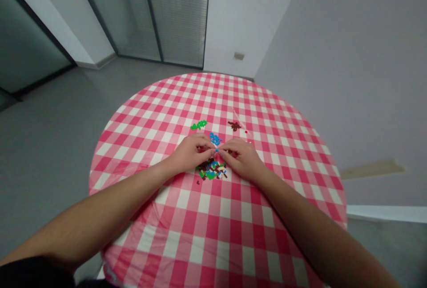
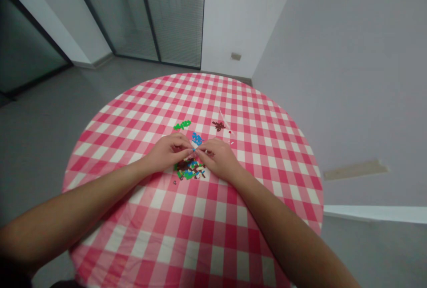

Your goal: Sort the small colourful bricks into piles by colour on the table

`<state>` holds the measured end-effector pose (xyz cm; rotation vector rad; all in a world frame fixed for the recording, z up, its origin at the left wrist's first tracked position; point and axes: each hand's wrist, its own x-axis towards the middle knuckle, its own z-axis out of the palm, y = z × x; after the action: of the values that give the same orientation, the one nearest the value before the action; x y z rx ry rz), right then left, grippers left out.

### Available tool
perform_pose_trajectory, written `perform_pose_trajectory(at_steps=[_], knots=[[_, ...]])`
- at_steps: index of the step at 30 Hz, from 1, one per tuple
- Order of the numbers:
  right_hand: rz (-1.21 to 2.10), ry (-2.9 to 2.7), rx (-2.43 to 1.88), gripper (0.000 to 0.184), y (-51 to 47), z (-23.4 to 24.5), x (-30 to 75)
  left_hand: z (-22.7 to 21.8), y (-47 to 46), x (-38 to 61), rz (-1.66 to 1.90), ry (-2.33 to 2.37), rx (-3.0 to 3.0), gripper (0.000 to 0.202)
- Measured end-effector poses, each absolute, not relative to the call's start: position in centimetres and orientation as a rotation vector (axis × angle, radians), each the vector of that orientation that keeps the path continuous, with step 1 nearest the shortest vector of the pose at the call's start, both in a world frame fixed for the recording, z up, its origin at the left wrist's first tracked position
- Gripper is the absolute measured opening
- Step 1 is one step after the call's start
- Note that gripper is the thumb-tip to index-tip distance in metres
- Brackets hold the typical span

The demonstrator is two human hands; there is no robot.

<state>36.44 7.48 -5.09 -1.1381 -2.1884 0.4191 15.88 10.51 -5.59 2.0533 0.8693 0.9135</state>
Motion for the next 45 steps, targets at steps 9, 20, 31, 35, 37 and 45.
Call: perform_pose_trajectory(at_steps=[9,20,31,35,37,45], knots=[[0.382,-2.175,-1.113,0.018,7.57,-5.23,36.43,-5.73,10.59,15.85,0.907,0.893,2.020,0.017],[0.348,-2.159,-1.085,0.015,7.55,-5.44,36.42,-5.72,10.61,15.83,0.872,0.907,1.942,0.020],[0.332,-2.149,-1.067,0.013,7.63,-5.66,36.44,-6.44,10.47,16.00,0.864,0.950,1.791,0.017],[0.305,-2.150,-1.057,0.013,7.76,-5.81,36.41,-6.12,10.23,16.13,0.873,0.910,1.715,0.015],[0.301,-2.157,-1.064,0.014,7.77,-5.89,36.42,-5.95,10.18,16.16,0.873,0.901,1.702,0.014],[0.243,-2.113,-1.042,0.013,7.70,-6.11,36.26,-6.24,10.31,16.22,0.881,0.870,1.683,0.011]])
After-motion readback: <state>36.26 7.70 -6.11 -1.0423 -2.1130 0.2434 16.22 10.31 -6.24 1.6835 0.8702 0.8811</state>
